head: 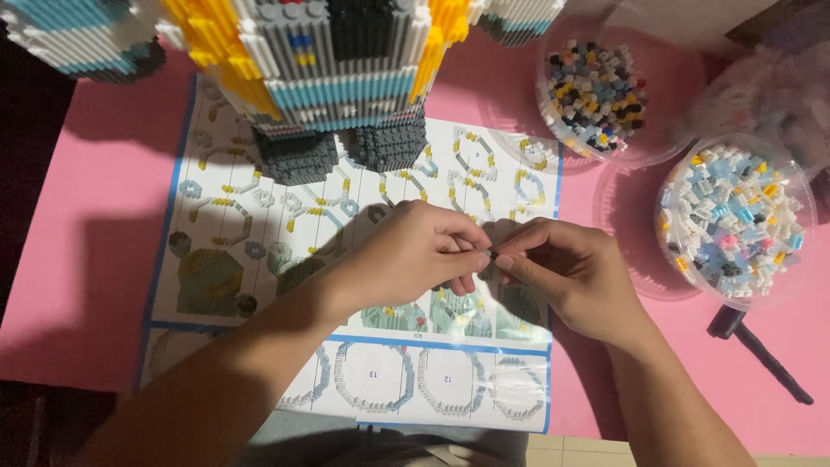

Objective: Assembling a complex structure using small interlocking plastic blocks following a manual.

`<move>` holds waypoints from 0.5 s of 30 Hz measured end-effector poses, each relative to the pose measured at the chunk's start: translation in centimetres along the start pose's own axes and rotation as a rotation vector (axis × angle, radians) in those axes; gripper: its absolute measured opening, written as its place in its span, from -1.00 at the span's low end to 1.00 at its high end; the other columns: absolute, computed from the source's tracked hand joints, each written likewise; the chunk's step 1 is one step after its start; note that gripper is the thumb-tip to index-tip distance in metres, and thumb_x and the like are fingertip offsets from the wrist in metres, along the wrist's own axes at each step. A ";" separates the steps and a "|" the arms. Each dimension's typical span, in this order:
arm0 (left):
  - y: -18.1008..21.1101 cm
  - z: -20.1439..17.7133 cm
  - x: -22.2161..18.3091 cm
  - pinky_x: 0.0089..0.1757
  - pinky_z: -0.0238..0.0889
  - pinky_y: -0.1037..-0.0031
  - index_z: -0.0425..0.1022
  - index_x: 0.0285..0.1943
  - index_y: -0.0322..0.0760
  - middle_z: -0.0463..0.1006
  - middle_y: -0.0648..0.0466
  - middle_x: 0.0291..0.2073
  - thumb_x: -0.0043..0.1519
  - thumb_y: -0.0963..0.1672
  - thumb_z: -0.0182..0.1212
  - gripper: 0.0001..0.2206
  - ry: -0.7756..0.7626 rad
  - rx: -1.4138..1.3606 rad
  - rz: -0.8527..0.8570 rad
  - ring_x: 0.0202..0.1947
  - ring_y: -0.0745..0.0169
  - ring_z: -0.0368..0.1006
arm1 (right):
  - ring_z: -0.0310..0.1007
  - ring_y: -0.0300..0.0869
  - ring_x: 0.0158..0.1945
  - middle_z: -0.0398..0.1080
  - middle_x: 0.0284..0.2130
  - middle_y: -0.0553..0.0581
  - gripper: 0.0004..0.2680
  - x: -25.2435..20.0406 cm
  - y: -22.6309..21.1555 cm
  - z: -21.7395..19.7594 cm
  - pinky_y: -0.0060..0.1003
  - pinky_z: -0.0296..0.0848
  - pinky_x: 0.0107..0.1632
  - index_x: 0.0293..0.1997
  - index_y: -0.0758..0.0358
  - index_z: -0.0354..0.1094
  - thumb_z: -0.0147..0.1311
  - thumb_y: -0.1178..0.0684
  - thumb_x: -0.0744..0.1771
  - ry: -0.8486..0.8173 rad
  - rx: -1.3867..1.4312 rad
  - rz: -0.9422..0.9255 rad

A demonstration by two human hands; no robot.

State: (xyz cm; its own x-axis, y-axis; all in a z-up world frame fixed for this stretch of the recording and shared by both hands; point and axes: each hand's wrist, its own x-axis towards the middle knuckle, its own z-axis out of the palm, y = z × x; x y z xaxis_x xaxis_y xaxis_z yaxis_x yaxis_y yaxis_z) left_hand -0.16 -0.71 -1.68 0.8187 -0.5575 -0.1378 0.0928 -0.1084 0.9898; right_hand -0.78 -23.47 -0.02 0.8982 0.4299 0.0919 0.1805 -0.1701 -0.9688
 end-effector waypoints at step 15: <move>0.4 -0.2 -0.2 -0.22 0.58 0.47 0.67 -0.04 -0.44 0.74 -0.08 -0.46 0.32 -0.19 0.23 -0.83 0.005 0.013 -0.013 -0.40 0.26 0.71 | 0.58 -0.14 -0.39 0.57 -0.45 0.35 -0.93 0.0 0.0 0.3 -0.25 0.61 -0.33 -0.24 0.53 0.57 0.22 0.40 0.28 0.027 0.025 -0.006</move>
State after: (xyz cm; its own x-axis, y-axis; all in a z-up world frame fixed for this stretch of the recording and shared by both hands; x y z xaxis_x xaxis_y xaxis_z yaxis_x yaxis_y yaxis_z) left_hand -0.19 -0.49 -1.26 0.8203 -0.5518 -0.1506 0.0965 -0.1261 0.9873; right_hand -0.90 -23.16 -0.09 0.9076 0.4069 0.1031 0.1756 -0.1450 -0.9737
